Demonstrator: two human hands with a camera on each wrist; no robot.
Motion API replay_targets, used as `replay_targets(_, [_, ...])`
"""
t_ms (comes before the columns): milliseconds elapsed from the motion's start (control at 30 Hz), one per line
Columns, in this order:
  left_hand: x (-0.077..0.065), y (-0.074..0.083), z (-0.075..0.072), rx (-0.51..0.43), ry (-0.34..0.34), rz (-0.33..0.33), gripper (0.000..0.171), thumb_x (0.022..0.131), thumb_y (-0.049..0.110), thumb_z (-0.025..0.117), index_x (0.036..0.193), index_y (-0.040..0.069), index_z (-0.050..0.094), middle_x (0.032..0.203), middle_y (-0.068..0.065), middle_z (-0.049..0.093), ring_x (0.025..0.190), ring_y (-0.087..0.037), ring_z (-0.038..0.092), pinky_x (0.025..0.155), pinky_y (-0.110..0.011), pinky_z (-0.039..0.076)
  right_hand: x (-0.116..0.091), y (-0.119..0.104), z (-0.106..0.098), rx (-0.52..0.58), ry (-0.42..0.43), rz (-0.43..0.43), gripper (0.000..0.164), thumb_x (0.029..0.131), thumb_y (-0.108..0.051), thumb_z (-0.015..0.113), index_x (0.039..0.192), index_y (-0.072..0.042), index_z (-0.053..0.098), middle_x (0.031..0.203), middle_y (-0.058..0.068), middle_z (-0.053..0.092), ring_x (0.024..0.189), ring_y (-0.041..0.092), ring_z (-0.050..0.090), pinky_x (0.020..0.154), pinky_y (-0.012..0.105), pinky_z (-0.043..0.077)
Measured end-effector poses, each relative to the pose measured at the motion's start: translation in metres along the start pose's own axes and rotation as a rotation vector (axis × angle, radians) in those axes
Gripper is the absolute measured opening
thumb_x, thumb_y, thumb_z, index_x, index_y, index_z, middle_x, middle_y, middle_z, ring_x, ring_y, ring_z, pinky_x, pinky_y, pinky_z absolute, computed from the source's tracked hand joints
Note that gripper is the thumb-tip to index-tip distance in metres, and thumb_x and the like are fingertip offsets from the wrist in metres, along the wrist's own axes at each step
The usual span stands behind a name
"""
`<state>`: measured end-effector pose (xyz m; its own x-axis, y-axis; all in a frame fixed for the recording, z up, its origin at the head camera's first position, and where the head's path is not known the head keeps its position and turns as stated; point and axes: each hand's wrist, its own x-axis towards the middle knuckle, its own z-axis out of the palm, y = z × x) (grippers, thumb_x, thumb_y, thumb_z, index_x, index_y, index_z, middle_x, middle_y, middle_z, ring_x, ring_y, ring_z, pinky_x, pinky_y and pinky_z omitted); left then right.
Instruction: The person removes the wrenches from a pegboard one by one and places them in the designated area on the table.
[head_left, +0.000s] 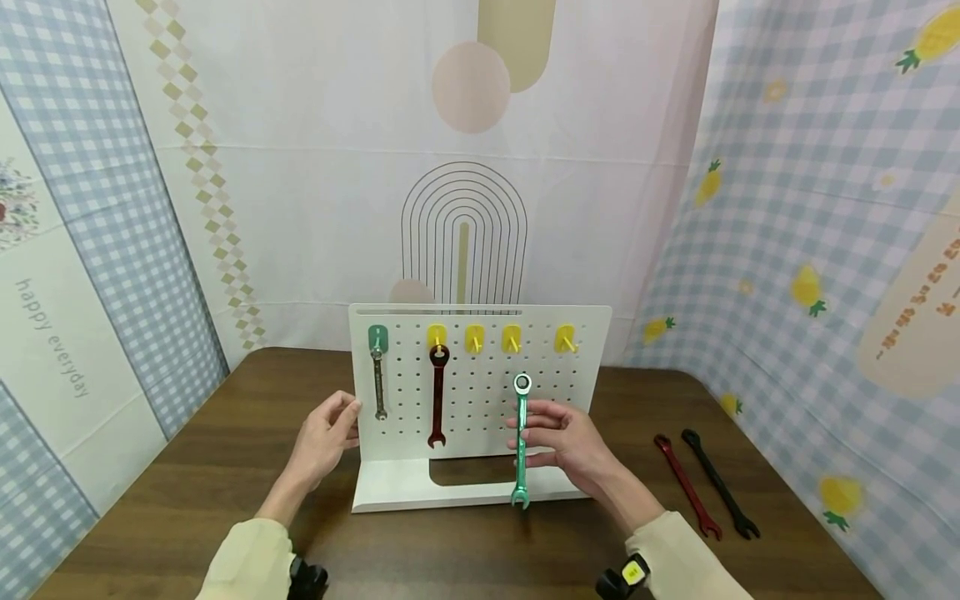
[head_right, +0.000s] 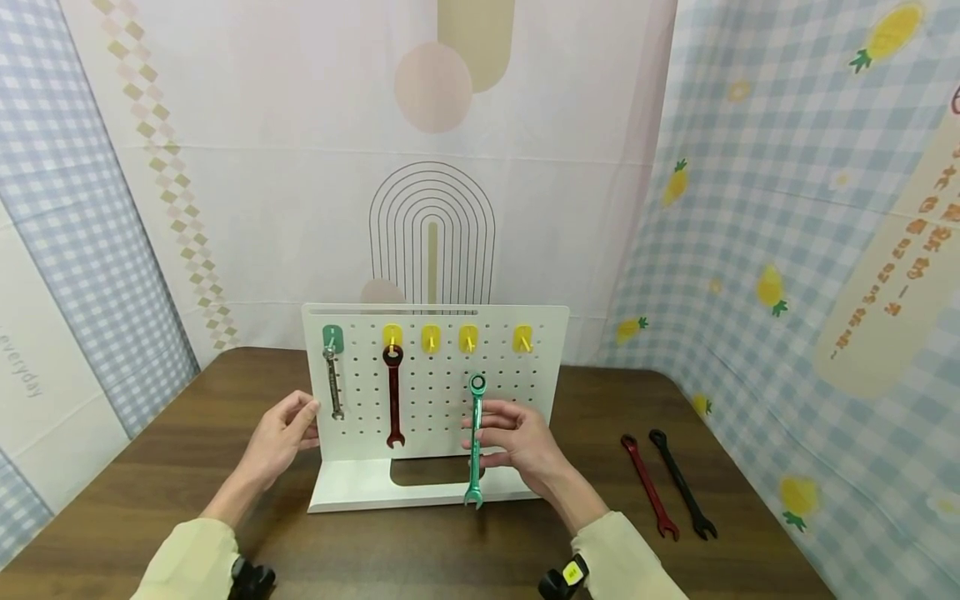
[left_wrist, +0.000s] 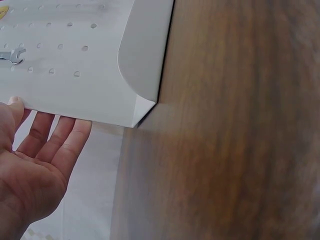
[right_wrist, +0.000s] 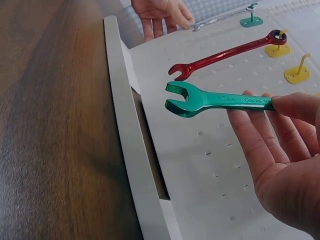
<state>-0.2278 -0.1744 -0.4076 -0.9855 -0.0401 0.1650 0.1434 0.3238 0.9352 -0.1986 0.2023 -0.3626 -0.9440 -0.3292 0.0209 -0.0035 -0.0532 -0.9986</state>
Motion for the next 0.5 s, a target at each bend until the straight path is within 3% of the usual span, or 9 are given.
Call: replay_targets(500, [0.0, 0.0, 0.0, 0.003, 0.001, 0.001, 0.029, 0.114, 0.029, 0.051, 0.119, 0.003, 0.062, 0.112, -0.02, 0.065, 0.094, -0.024, 0.068, 0.087, -0.04, 0.067, -0.007, 0.007, -0.016, -0.025, 0.06, 0.034, 0.057, 0.098, 0.001, 0.068, 0.15, 0.01, 0.046, 0.129, 0.019, 0.074, 0.098, 0.023, 0.079, 0.086, 0.045, 0.067])
